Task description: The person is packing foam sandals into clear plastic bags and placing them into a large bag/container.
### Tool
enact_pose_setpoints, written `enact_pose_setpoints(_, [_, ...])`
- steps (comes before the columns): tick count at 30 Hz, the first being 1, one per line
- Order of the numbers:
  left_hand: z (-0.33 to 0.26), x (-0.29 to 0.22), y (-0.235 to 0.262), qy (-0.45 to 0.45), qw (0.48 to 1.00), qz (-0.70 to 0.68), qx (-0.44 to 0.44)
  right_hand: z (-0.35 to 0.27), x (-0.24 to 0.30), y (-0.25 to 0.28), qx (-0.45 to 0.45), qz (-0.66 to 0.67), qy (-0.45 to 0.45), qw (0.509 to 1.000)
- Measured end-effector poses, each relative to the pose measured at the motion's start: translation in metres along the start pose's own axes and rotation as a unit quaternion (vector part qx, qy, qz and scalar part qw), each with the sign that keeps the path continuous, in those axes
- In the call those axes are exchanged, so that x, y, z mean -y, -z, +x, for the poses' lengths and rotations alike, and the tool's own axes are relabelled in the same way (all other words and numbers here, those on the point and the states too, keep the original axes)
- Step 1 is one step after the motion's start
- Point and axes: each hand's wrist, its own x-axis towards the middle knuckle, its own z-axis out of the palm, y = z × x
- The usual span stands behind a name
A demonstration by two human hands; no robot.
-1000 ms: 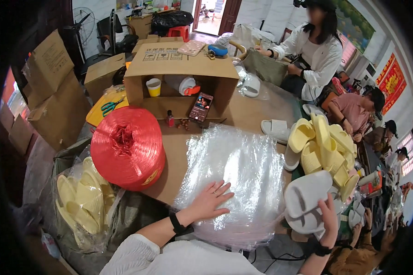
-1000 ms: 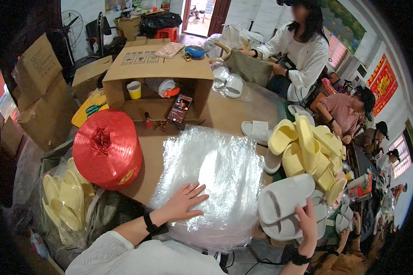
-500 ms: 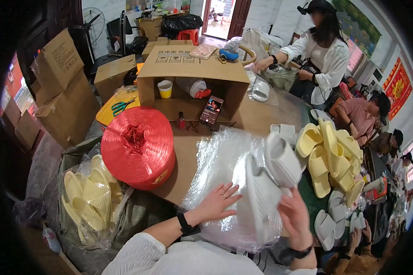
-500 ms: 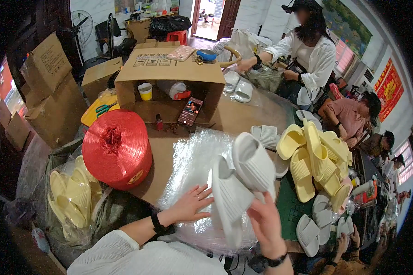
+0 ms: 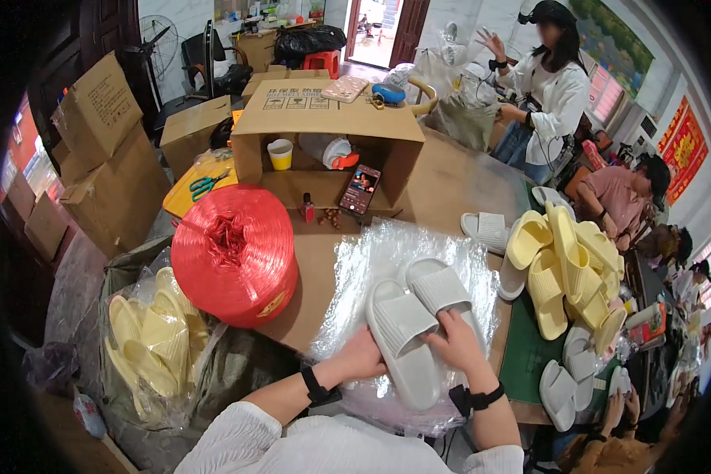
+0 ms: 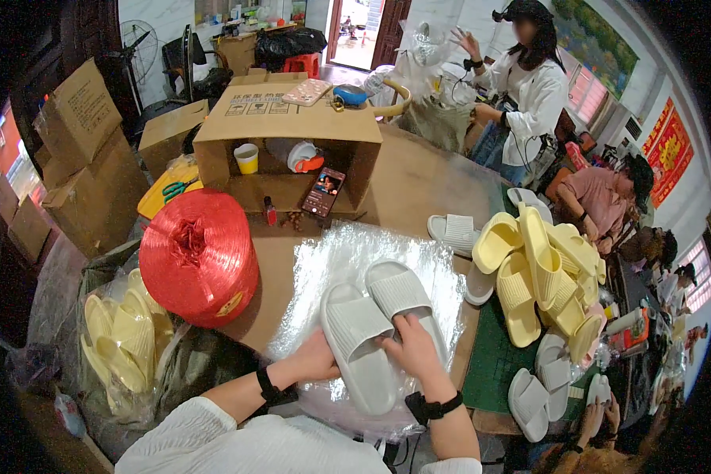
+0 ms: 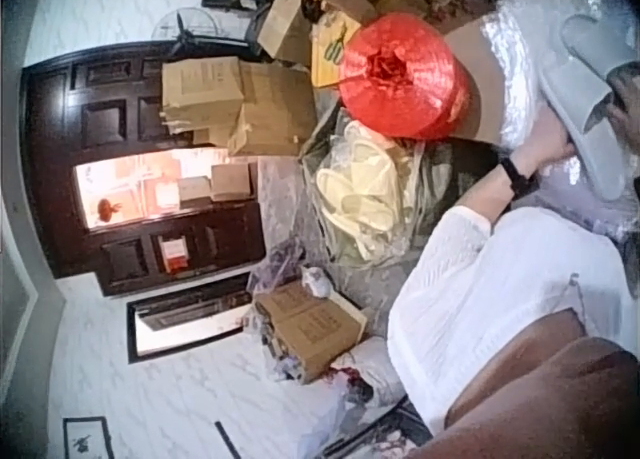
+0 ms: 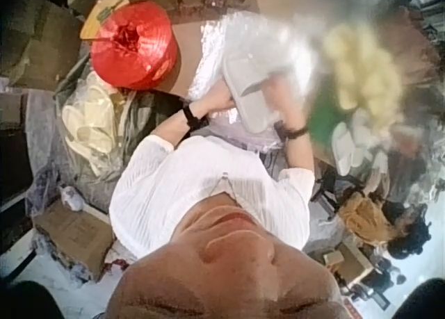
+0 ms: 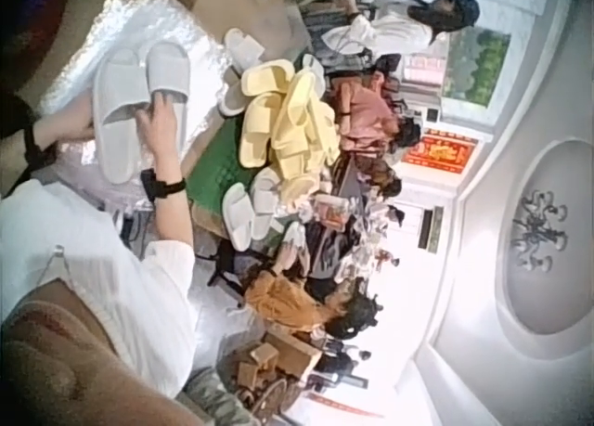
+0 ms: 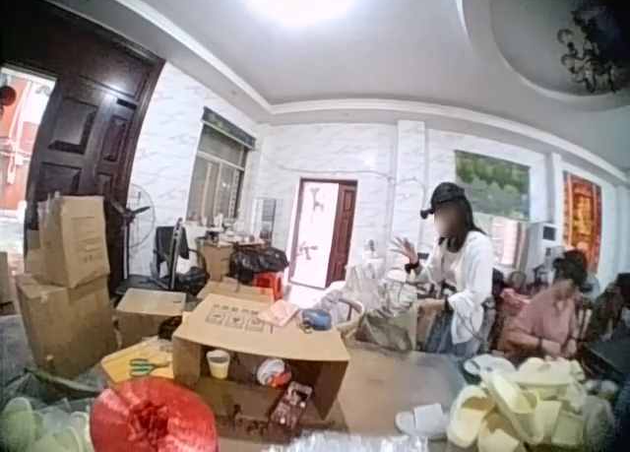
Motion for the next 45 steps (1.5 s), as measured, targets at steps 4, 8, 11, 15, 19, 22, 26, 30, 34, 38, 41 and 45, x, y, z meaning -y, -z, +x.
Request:
enact_pose_setpoints(4, [0.003, -0.003, 0.002, 0.003, 0.999, 0.023, 0.043, 0.011, -0.017, -0.002, 0.026, 0.042, -0.024, 0.999])
enact_pose_setpoints(8, [0.006, -0.007, 0.008, 0.001, 0.998, 0.032, 0.053, 0.003, -0.026, -0.014, -0.114, 0.058, 0.065, 0.99])
enact_pose_setpoints(11, [0.003, -0.007, 0.005, -0.027, 0.992, 0.113, 0.053, -0.016, -0.023, -0.003, -0.165, 0.106, -0.102, 0.975])
enact_pose_setpoints(15, [0.009, -0.023, 0.015, -0.013, 0.986, 0.14, 0.092, -0.057, -0.02, 0.015, -0.362, 0.299, -0.033, 0.882])
enact_pose_setpoints(19, [0.009, -0.044, 0.03, -0.113, 0.981, 0.052, 0.146, -0.155, -0.069, 0.014, -0.42, 0.552, -0.104, 0.713])
enact_pose_setpoints(22, [-0.002, -0.039, 0.022, -0.089, 0.98, -0.014, 0.177, -0.213, -0.095, -0.011, -0.476, 0.489, -0.104, 0.723])
enact_pose_setpoints(26, [0.002, -0.046, 0.016, -0.065, 0.984, 0.038, 0.161, -0.235, -0.092, -0.009, -0.519, 0.39, -0.125, 0.75])
enact_pose_setpoints(30, [0.002, -0.044, 0.013, -0.047, 0.989, 0.08, 0.114, -0.248, -0.09, 0.001, -0.541, 0.298, -0.132, 0.776])
enact_pose_setpoints(34, [0.016, -0.035, 0.025, -0.037, 0.988, 0.109, 0.102, -0.248, -0.092, 0.005, -0.551, 0.208, -0.136, 0.796])
enact_pose_setpoints(38, [0.03, -0.025, 0.025, -0.028, 0.994, 0.103, 0.014, -0.248, -0.084, 0.0, -0.556, 0.117, -0.139, 0.811])
enact_pose_setpoints(41, [0.037, -0.042, 0.027, -0.049, 0.998, 0.041, 0.013, -0.244, -0.076, -0.002, -0.559, 0.046, -0.142, 0.816])
enact_pose_setpoints(45, [0.03, -0.063, 0.005, -0.082, 0.989, 0.018, 0.12, -0.214, -0.08, 0.014, -0.555, -0.045, -0.143, 0.818])
